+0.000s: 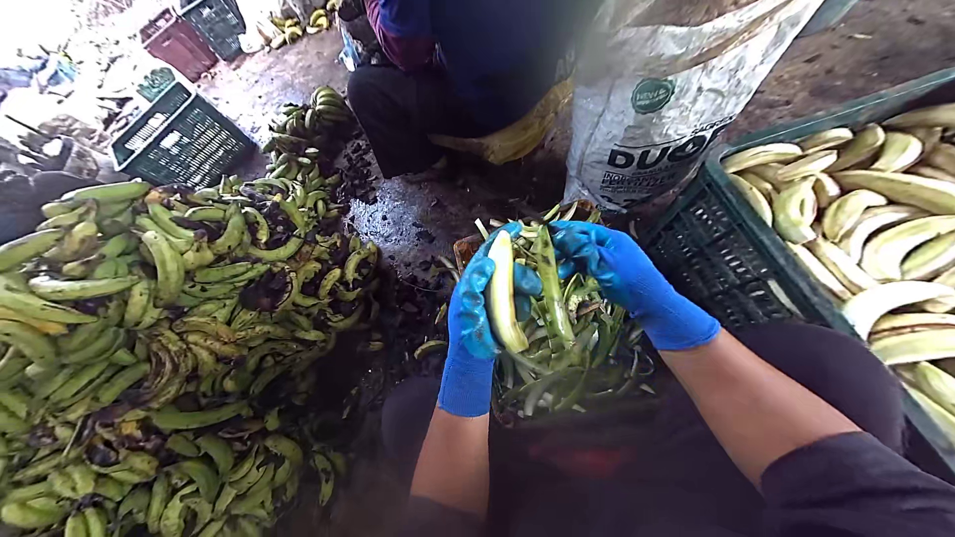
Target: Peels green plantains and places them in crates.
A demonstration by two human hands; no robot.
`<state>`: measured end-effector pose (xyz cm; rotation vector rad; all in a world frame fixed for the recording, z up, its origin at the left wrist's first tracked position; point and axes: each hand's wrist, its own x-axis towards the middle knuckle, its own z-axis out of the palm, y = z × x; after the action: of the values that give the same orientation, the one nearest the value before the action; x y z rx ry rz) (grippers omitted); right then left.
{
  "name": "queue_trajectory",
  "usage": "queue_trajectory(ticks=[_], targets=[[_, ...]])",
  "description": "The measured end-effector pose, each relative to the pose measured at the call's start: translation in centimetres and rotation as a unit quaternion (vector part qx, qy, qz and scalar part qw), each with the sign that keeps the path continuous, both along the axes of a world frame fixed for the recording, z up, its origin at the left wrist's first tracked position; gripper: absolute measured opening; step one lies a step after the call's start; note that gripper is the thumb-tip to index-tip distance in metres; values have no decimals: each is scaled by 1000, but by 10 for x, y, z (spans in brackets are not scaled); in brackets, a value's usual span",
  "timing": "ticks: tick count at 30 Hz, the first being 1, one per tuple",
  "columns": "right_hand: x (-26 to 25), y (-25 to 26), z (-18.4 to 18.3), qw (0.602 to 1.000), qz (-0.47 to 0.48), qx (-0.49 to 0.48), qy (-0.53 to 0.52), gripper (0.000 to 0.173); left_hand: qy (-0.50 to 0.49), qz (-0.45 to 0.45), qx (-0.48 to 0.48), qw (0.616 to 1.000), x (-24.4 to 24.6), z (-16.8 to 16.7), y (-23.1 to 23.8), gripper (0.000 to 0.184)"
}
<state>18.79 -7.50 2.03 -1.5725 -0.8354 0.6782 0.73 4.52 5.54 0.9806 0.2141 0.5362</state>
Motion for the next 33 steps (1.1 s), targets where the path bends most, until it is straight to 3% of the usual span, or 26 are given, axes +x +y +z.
queue_trajectory(ticks=[2, 4, 7, 9, 10, 13, 15, 17, 19, 20, 21, 24, 28, 30, 31, 32, 33], targets=[[1, -6, 1, 1000, -19, -1, 14, 38, -42, -19, -67, 997, -3, -3, 16, 50], [-4, -15, 6, 992, -18, 29, -125, 51, -61, -31, -185, 980, -4, -6, 26, 55], [-9, -22, 3, 901, 5, 139, -410, 58, -86, -59, -287, 952, -2, -7, 32, 57], [-15, -27, -3, 856, 26, 172, -486, 53, -87, -60, -273, 956, -3, -8, 31, 54], [-17, -29, -4, 855, 34, 177, -486, 52, -89, -62, -268, 957, -4, -9, 30, 53], [-17, -30, 4, 930, 29, 139, -339, 54, -78, -8, -239, 968, -5, -9, 30, 51], [-17, -38, 10, 991, 19, 96, -96, 46, -24, 68, -145, 987, -1, -7, 26, 43], [-25, -45, 11, 989, 44, 118, 79, 42, 49, 98, -31, 994, 4, -9, 14, 37], [-51, -46, 10, 970, 92, 134, 180, 43, 88, 41, 13, 995, 14, -16, -5, 38], [-69, -48, 10, 962, 97, 137, 217, 41, 93, 9, 12, 996, 21, -19, -18, 29], [-83, -53, 9, 959, 84, 137, 233, 40, 117, -5, 7, 993, 27, -19, -29, 22], [-72, -88, 13, 946, 12, 183, 267, 37, 128, -72, 31, 989, 52, -30, -26, 47], [35, -174, 32, 933, -109, 272, 207, 36, 275, -42, 47, 959, 103, -42, -56, 41], [96, -235, 30, 918, -249, 276, 136, 31, 322, -1, 130, 938, 130, -65, -78, 49], [118, -266, 22, 906, -329, 249, 96, 34, 354, 16, 216, 910, 141, -81, -84, 58], [137, -293, 12, 882, -419, 206, 72, 38, 404, 23, 331, 852, 151, -96, -85, 68], [155, -315, -1, 852, -496, 158, 62, 40, 467, 17, 436, 769, 161, -105, -86, 77]])
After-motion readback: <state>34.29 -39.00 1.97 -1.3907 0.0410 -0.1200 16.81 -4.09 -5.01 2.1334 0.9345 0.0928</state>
